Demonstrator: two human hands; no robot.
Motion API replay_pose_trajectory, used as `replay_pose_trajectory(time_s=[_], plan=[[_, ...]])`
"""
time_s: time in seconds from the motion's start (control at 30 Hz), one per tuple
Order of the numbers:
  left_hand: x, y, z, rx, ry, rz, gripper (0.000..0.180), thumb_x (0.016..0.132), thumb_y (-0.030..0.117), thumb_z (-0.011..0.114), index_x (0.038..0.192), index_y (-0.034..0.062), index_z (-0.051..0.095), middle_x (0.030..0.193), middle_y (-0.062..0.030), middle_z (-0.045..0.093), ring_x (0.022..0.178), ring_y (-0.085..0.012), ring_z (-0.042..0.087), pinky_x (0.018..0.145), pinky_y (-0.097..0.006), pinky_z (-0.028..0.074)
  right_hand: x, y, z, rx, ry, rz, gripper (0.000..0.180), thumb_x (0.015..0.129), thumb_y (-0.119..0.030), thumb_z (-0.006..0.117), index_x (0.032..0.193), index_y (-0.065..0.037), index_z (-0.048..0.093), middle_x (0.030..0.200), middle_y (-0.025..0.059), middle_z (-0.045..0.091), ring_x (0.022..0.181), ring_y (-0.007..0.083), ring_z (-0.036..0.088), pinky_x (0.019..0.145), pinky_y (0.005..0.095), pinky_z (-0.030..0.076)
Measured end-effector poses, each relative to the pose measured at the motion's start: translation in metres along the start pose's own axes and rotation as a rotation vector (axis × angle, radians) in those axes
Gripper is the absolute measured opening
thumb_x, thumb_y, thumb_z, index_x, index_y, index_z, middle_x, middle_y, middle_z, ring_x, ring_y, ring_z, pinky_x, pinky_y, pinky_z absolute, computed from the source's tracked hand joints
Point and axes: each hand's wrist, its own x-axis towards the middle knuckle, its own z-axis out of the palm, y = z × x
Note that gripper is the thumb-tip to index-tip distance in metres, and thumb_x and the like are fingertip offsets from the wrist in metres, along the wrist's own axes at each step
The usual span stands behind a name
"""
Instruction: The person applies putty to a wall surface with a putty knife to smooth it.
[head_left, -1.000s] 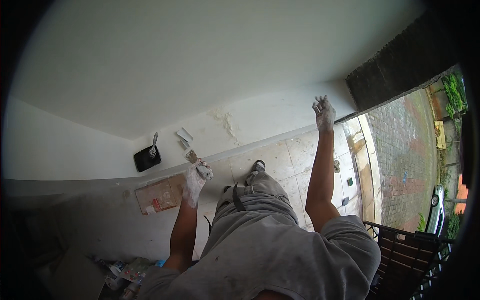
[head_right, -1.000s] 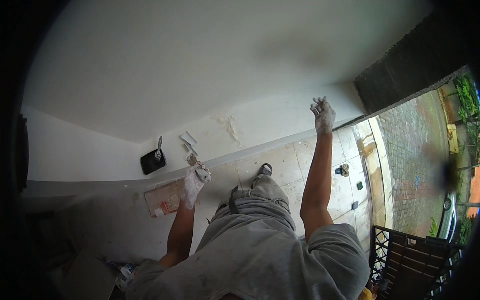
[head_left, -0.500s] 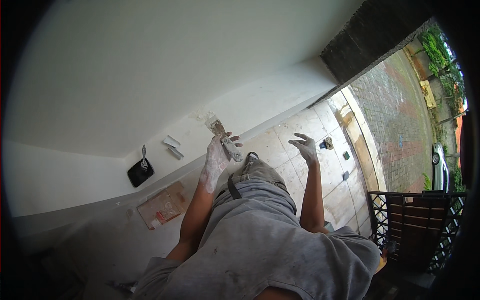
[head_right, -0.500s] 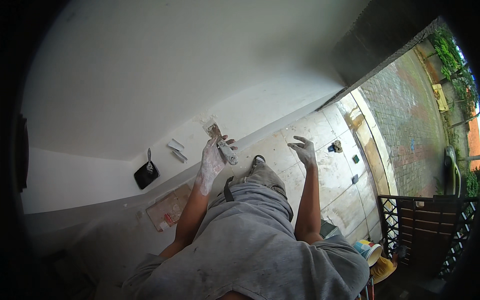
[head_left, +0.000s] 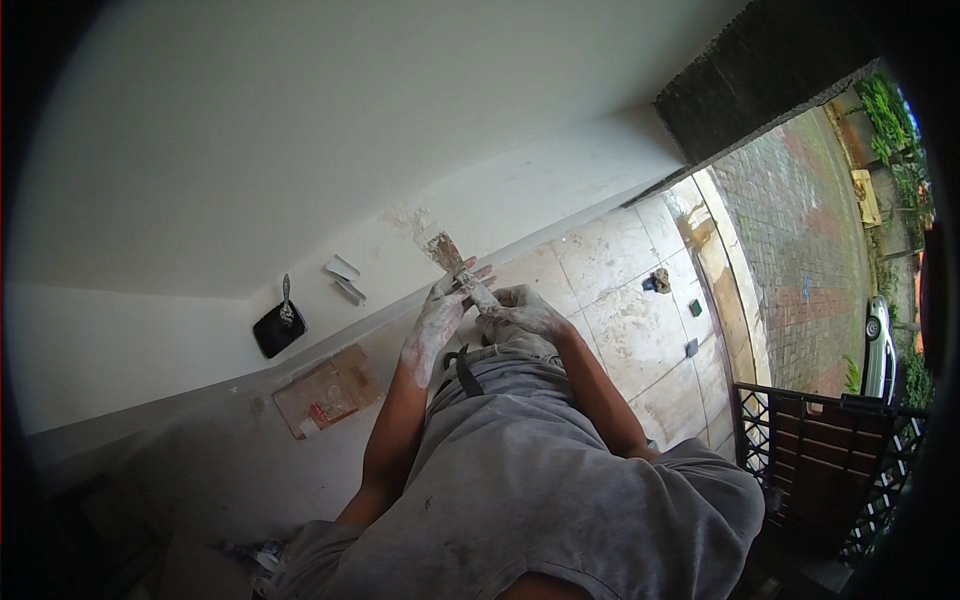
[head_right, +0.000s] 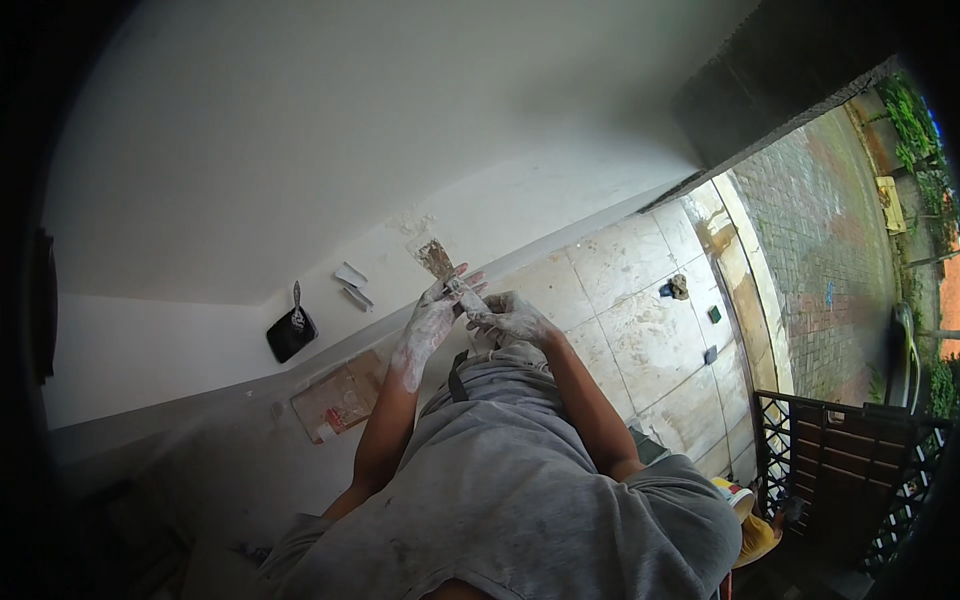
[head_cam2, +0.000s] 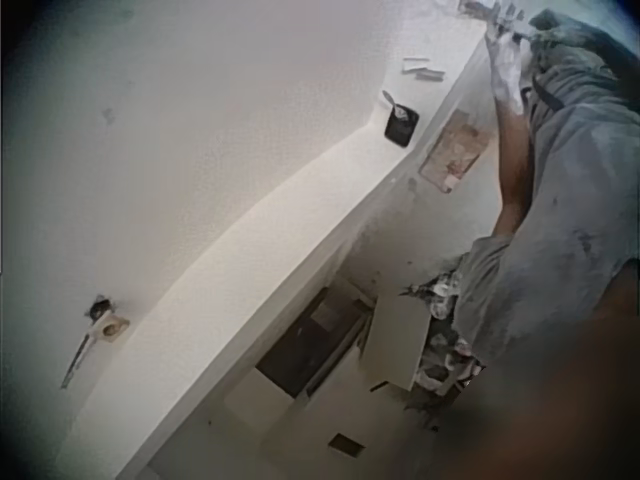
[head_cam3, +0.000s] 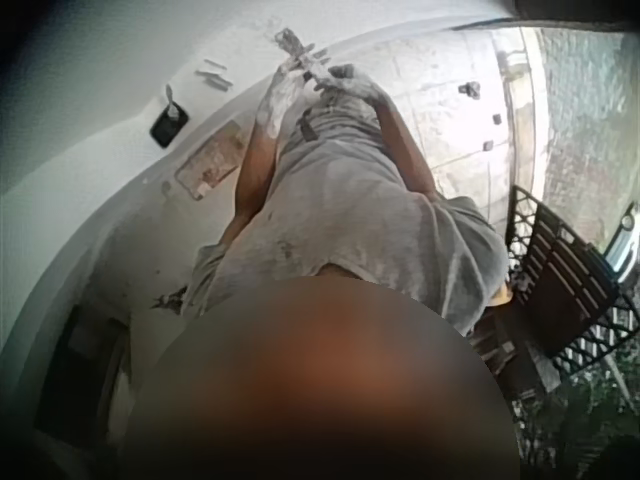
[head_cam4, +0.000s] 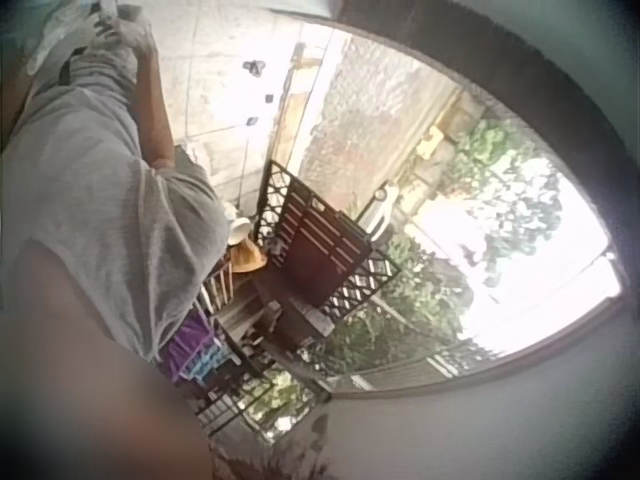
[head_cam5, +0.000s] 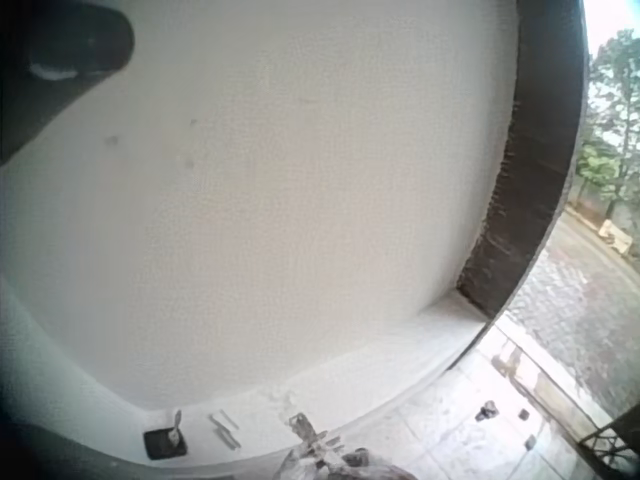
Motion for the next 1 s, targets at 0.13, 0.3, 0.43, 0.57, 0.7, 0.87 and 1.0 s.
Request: replay_pose_trajectory(time_s=[0.13,0.3,0.43,0.57,0.7,0.87,1.0], plan=[[0.009,0.004,0.003,0.214,0.053,-0.005,0.048,0.092,0.003,0.042,0.138,-0.0001,0.029,0.132,-0.0220,0.045,0.115,-0.0304,0.052,0.097,-0.037,0.044,0.020,0.001,-0.012,0.084,-0.066,0.019,0.037,0.089,-0.028,0.060,0.108,0.003,0.059,0.082,0.0063,0.066,0.073,0.0118,0.064,0.061,0.0222,0.049],[0.028,0.013,0.018,0.098,0.044,-0.032,0.044,0.093,0.005,0.042,0.136,-0.0002,0.033,0.131,-0.0205,0.047,0.110,-0.0243,0.056,0.090,-0.032,0.047,0.032,-0.023,-0.032,0.167,-0.126,-0.052,0.034,0.090,-0.025,0.059,0.108,0.004,0.057,0.087,0.0093,0.066,0.076,0.0137,0.065,0.061,0.0240,0.052],[0.047,-0.009,-0.022,0.350,0.279,-0.087,0.032,0.091,0.006,0.049,0.123,0.0022,0.047,0.116,-0.0136,0.058,0.100,-0.0177,0.058,0.080,-0.028,0.048,0.040,-0.037,-0.040,0.269,-0.136,-0.007,0.028,0.089,-0.016,0.060,0.109,0.003,0.055,0.088,0.0075,0.064,0.075,0.0130,0.065,0.060,0.0231,0.051],[0.050,-0.025,-0.019,0.587,0.486,-0.145,0.025,0.089,0.009,0.058,0.113,0.0051,0.055,0.102,-0.0058,0.061,0.095,-0.0132,0.058,0.075,-0.025,0.047,0.055,-0.007,-0.056,0.132,-0.182,-0.011,0.026,0.090,-0.012,0.056,0.111,0.002,0.055,0.095,0.0091,0.064,0.071,0.0115,0.063,0.063,0.0211,0.049],[0.050,-0.029,-0.007,0.583,0.603,-0.310,0.034,0.090,0.020,0.057,0.121,0.0060,0.050,0.107,-0.0046,0.061,0.099,-0.0153,0.057,0.080,-0.029,0.047,0.078,0.047,-0.063,0.115,-0.132,0.080,0.030,0.092,-0.026,0.053,0.110,-0.002,0.058,0.085,0.0039,0.063,0.061,0.0082,0.056,0.055,0.0227,0.046],[0.021,-0.044,-0.086,0.639,0.578,-0.325,0.031,0.090,0.022,0.058,0.115,0.0043,0.053,0.108,-0.0059,0.061,0.096,-0.0157,0.059,0.077,-0.029,0.047,0.079,0.055,-0.055,0.047,-0.006,0.205,0.044,0.089,-0.043,0.055,0.101,-0.001,0.060,0.068,0.0017,0.057,0.050,0.0088,0.050,0.044,0.0236,0.042],[0.004,-0.008,-0.115,1.093,0.550,-0.231,0.022,0.090,0.023,0.059,0.091,0.0014,0.062,0.087,-0.0059,0.065,0.080,-0.0146,0.062,0.070,-0.027,0.047,0.097,0.114,-0.053,-0.140,0.242,0.360,0.049,0.087,-0.049,0.052,0.091,-0.001,0.064,0.065,0.0075,0.059,0.050,0.0144,0.055,0.046,0.0289,0.044]])
